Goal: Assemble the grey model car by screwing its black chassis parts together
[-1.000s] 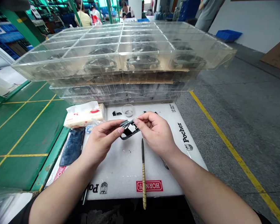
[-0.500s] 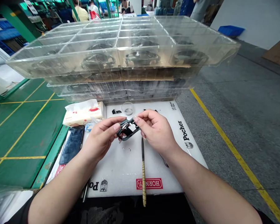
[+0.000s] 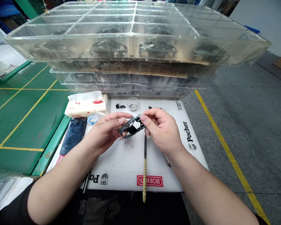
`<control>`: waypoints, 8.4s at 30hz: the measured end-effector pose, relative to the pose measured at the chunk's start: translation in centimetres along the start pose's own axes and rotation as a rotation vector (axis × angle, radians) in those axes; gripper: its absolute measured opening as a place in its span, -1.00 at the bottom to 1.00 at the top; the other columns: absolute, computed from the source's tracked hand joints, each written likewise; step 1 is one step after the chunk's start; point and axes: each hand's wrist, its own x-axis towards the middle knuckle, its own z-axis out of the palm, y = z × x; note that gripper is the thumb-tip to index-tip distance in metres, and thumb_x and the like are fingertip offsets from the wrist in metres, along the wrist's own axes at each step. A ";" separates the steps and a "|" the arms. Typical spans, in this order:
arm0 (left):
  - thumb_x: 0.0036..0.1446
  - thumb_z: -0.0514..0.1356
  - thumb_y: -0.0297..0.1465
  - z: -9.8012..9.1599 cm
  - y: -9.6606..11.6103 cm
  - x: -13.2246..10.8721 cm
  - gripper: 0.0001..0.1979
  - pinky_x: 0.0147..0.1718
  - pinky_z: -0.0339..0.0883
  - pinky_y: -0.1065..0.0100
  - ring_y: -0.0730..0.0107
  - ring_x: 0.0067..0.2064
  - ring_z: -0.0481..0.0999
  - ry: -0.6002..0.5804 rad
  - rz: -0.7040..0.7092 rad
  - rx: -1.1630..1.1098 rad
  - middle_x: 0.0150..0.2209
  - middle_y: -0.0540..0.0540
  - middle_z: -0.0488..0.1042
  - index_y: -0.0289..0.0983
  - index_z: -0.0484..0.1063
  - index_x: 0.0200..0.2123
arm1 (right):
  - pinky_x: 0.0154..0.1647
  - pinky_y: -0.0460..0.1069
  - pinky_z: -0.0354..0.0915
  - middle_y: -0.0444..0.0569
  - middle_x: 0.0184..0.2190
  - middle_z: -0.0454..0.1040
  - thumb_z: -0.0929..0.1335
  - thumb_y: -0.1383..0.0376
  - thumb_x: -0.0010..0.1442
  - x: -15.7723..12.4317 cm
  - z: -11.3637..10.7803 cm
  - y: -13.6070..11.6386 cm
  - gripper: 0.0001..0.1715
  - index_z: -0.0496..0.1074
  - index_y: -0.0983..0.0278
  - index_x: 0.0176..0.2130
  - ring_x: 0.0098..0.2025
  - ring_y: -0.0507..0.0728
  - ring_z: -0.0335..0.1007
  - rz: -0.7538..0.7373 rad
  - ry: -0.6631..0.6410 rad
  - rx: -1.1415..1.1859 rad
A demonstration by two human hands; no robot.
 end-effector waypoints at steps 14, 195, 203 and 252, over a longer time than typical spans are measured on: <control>0.20 0.65 -0.28 -0.1 -0.3 0.1 -0.68 -0.36 0.36 0.34 0.45 -0.39 0.55 0.009 0.030 0.048 -0.27 -0.06 0.69 -0.24 0.81 -0.02 | -0.51 0.02 0.34 -0.19 -0.44 0.54 0.71 -0.17 0.37 0.1 -0.2 0.5 -0.49 0.65 0.13 -0.10 -0.53 0.06 0.37 0.000 0.005 -0.052; 0.25 0.61 -0.36 0.2 -0.4 -0.6 -0.72 -0.33 0.48 0.39 0.42 -0.32 0.61 -0.007 0.235 0.057 -0.31 -0.01 0.64 -0.24 0.76 0.00 | -0.31 0.08 0.35 -0.12 -0.39 0.60 0.48 -0.25 0.63 -0.9 -0.2 -0.1 -0.42 0.69 0.13 -0.17 -0.36 0.15 0.46 -0.244 0.039 -0.362; 0.25 0.64 -0.32 0.1 -0.4 -0.5 -0.69 -0.31 0.49 0.40 0.41 -0.31 0.61 0.027 0.320 0.130 -0.29 -0.02 0.67 -0.24 0.74 0.00 | -0.33 0.05 0.29 -0.15 -0.40 0.51 0.47 -0.28 0.62 -0.4 -0.2 -0.2 -0.40 0.71 0.15 -0.09 -0.37 0.11 0.38 -0.186 -0.017 -0.303; 0.47 0.44 -0.56 0.1 0.0 -1.9 -0.82 -0.07 0.73 0.21 0.22 -0.10 0.82 0.062 1.220 1.174 -0.08 -0.12 0.79 -0.14 0.65 -0.04 | -0.17 0.24 0.75 0.06 0.07 0.68 0.69 0.02 0.43 -1.9 -0.2 0.7 -0.15 0.49 -0.13 0.55 -0.07 0.33 0.69 -0.339 -0.064 -0.409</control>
